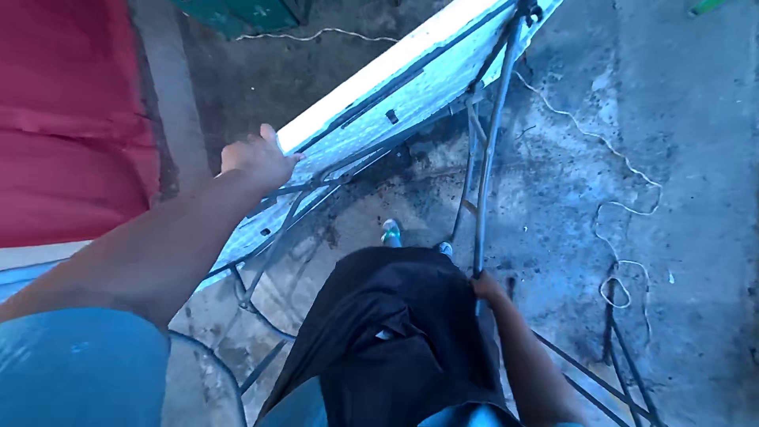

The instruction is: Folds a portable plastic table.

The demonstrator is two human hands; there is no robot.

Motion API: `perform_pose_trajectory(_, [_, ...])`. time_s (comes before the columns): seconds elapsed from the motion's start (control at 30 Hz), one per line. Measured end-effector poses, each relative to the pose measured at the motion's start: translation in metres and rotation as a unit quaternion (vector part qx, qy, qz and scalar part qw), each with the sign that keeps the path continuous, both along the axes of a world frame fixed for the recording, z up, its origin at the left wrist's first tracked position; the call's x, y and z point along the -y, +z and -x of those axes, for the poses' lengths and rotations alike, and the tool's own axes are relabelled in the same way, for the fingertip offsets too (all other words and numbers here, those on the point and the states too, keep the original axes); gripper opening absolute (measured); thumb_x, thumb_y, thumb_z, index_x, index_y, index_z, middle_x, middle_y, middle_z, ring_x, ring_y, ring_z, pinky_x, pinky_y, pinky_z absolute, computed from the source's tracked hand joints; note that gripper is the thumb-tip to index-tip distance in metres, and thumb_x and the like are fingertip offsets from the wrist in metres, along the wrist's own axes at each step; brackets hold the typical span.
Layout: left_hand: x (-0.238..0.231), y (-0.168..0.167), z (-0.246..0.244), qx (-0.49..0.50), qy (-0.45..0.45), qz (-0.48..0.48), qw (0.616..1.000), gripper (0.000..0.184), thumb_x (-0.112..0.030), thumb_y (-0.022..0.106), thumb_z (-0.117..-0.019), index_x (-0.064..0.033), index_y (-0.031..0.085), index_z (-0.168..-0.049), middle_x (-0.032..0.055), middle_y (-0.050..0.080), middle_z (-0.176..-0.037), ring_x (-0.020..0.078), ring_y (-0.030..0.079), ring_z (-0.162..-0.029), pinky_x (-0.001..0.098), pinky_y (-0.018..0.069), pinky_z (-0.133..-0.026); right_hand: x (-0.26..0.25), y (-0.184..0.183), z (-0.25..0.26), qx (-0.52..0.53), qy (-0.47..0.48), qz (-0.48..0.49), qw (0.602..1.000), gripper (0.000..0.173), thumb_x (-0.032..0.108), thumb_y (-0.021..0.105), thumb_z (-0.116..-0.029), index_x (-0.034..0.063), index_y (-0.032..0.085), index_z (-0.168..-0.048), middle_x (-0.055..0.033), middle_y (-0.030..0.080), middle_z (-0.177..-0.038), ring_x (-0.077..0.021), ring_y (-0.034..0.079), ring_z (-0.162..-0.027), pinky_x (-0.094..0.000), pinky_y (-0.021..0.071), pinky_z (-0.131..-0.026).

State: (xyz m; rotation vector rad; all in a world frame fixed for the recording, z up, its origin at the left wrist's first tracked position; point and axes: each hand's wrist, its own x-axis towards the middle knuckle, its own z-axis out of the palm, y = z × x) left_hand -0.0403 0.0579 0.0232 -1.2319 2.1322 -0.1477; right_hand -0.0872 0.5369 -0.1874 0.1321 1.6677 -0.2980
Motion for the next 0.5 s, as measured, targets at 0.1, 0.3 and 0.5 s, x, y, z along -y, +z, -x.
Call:
perform_pose_trajectory(0.1, [0.005, -0.001, -0.012, -0.069, -0.001, -0.031, 0.997, 0.074, -0.051, 0.059, -0.1007, 0.0049, 0.036, -0.143, 0.0411, 0.053, -0.129, 0.0622, 0.058, -0.112, 0.0772, 0.0462, -0.083, 0.055, 0.006, -0.042, 0.002, -0.074, 0.040, 0.996, 0.049, 0.031, 0.062, -0.1033, -0.0037, 0.052, -0.136, -0.0210, 0.067, -0.113, -0.0299, 0.066, -0.101, -0.0492, 0.0535, -0.091])
perform_pose_trajectory(0.3, [0.012, -0.016, -0.037, -0.180, -0.030, -0.085, 0.980, 0.073, -0.049, 0.063, -0.0985, -0.0011, 0.039, -0.148, 0.0339, 0.045, -0.145, 0.0583, 0.058, -0.116, 0.0745, 0.0473, -0.088, 0.157, 0.013, -0.099, -0.005, -0.138, 0.082, 0.987, 0.050, 0.027, 0.057, -0.1063, -0.0040, 0.044, -0.143, -0.0212, 0.066, -0.118, -0.0265, 0.068, -0.102, -0.0427, 0.0560, -0.092])
perform_pose_trajectory(0.5, [0.029, -0.023, -0.053, -0.219, -0.088, -0.124, 0.964, 0.089, -0.072, 0.056, -0.0905, -0.0116, 0.036, -0.153, 0.0288, 0.053, -0.141, 0.0532, 0.058, -0.119, 0.0734, 0.0459, -0.090, 0.301, 0.025, -0.133, 0.046, -0.237, 0.198, 0.950, 0.053, 0.030, 0.057, -0.1065, 0.0040, 0.039, -0.149, -0.0190, 0.064, -0.126, -0.0234, 0.068, -0.094, -0.0389, 0.0574, -0.082])
